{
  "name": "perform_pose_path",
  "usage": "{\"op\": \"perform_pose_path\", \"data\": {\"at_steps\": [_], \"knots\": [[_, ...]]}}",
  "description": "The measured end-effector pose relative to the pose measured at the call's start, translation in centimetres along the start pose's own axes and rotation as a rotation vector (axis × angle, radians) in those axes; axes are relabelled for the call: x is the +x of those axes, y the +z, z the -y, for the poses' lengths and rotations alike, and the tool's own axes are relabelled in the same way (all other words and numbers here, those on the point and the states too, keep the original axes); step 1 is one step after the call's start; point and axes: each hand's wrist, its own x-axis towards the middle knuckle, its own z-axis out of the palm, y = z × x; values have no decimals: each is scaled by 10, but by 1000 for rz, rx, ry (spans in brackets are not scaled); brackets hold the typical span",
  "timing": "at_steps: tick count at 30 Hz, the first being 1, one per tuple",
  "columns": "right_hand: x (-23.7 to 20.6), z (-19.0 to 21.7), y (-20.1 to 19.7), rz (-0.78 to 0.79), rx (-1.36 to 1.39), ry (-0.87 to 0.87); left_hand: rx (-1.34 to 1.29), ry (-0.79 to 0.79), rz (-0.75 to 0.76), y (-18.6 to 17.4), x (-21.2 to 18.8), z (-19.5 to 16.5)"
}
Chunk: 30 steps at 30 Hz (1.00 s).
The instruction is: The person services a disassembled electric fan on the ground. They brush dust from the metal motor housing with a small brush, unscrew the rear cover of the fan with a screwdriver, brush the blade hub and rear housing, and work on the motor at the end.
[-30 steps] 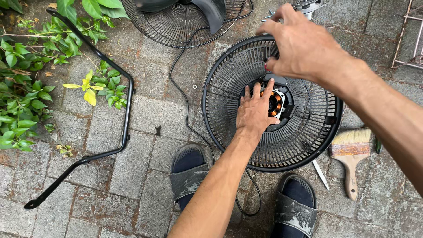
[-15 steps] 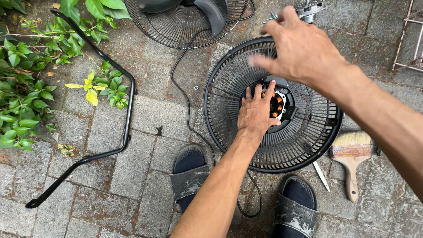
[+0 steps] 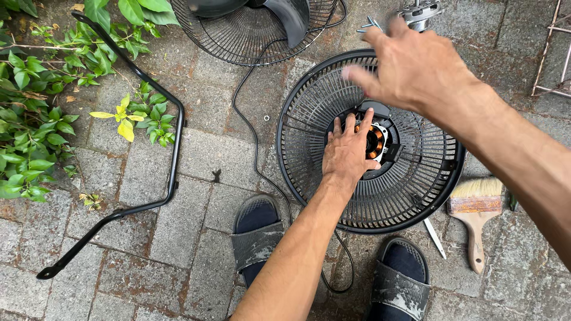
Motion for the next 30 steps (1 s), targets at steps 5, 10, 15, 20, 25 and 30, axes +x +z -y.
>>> {"op": "perform_pose_path", "data": {"at_steps": [5, 10, 15, 20, 25, 30], "knots": [[-1, 0, -6, 70, -92, 87, 10, -13, 13, 0, 1, -1], [4, 1, -5, -209, 121, -239, -6, 3, -4, -1, 0, -1], [-2, 10, 0, 28, -43, 174, -12, 0, 2, -1, -1, 0], [4, 6, -3, -64, -41, -97, -1, 4, -3, -1, -1, 0], [4, 6, 7, 44, -29, 129, 12, -8, 18, -2, 1, -1], [3, 0, 7, -6, -18, 77, 17, 5, 0, -2, 0, -1]]}}
